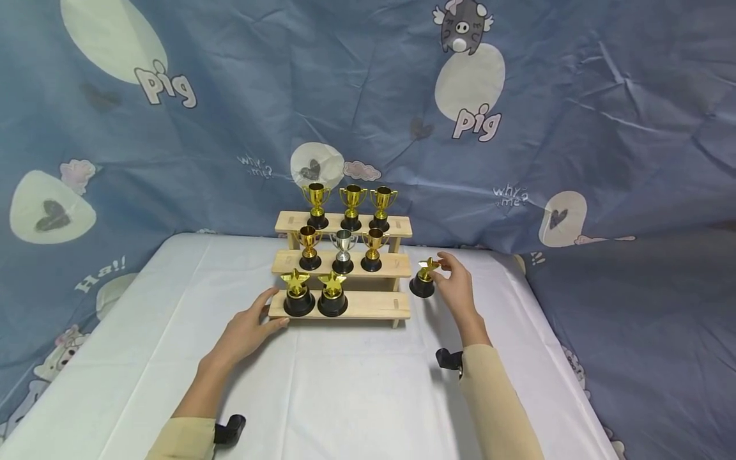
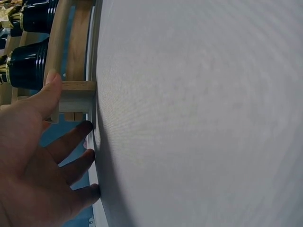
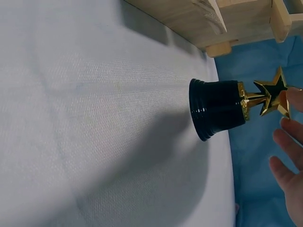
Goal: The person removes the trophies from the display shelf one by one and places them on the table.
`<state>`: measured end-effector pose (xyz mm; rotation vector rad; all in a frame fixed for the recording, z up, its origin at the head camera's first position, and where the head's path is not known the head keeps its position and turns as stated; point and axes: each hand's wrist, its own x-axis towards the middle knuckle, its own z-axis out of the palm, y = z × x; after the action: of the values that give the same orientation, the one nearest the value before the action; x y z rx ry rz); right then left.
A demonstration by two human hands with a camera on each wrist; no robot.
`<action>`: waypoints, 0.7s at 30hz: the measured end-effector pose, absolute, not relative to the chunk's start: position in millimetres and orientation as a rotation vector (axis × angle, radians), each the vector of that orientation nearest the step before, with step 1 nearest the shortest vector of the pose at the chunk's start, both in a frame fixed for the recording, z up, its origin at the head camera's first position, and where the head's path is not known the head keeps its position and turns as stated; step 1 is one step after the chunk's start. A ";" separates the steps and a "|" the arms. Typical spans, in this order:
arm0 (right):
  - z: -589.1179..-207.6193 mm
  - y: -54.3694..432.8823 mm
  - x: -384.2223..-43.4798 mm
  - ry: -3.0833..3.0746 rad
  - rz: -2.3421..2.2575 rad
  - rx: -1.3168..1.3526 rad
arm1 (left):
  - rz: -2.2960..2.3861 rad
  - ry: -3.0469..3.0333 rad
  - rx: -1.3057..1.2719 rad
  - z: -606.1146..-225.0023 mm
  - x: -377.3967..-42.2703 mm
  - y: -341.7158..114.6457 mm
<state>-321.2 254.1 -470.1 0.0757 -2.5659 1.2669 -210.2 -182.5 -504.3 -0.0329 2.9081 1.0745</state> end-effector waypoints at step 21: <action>-446.3 233.3 -293.2 -2.444 1.241 0.275 | 1.074 2.898 -0.022 -504.0 -209.6 -181.5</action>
<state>-293.2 233.3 -446.3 0.2750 -2.4438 1.2410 -209.6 -181.5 -504.0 -0.0216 2.8978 1.0738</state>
